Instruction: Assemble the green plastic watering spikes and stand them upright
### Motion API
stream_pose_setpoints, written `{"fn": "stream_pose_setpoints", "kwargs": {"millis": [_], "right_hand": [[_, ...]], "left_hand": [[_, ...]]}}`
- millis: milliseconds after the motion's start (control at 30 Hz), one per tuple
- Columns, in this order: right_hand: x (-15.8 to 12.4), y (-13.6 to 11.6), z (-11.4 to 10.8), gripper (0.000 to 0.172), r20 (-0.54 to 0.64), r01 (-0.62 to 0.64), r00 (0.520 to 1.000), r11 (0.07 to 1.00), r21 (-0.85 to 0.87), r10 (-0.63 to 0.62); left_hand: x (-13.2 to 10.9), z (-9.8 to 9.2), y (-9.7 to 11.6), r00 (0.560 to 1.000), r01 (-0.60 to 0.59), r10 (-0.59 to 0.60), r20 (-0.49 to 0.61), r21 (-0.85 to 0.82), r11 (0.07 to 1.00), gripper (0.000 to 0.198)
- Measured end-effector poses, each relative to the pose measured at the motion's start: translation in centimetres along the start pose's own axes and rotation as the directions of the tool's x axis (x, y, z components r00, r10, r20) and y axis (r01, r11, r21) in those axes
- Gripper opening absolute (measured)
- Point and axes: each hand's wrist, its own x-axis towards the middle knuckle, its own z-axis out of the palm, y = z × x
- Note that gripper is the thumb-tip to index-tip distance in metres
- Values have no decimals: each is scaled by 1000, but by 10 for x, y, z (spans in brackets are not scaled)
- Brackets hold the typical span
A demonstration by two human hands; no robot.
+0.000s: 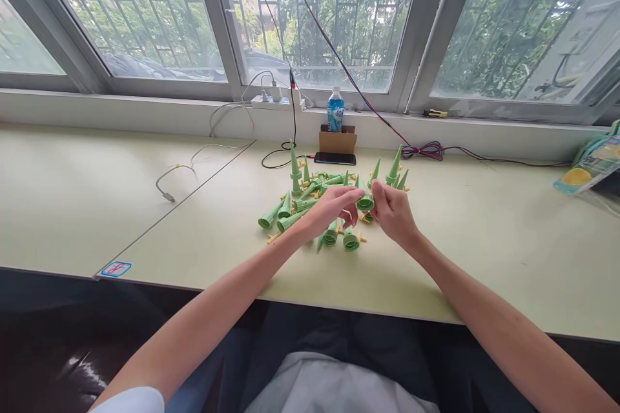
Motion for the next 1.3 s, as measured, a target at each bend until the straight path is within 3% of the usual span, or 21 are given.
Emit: {"fn": "stream_pose_setpoints", "kwargs": {"millis": [433, 800, 967, 1300], "right_hand": [[2, 3, -3, 58, -26, -55, 998, 998, -9, 55], [3, 1, -3, 62, -43, -59, 998, 996, -60, 56], [4, 2, -2, 63, -47, -68, 997, 995, -75, 64], [4, 0, -1, 61, -93, -72, 994, 991, -115, 61]], "left_hand": [[-2, 1, -4, 968, -241, 248, 29, 372, 896, 32], [3, -2, -19, 867, -395, 497, 44, 669, 630, 16], [4, -4, -22, 820, -450, 564, 102, 724, 522, 13], [7, -4, -26, 795, -427, 603, 63, 765, 483, 12]]}}
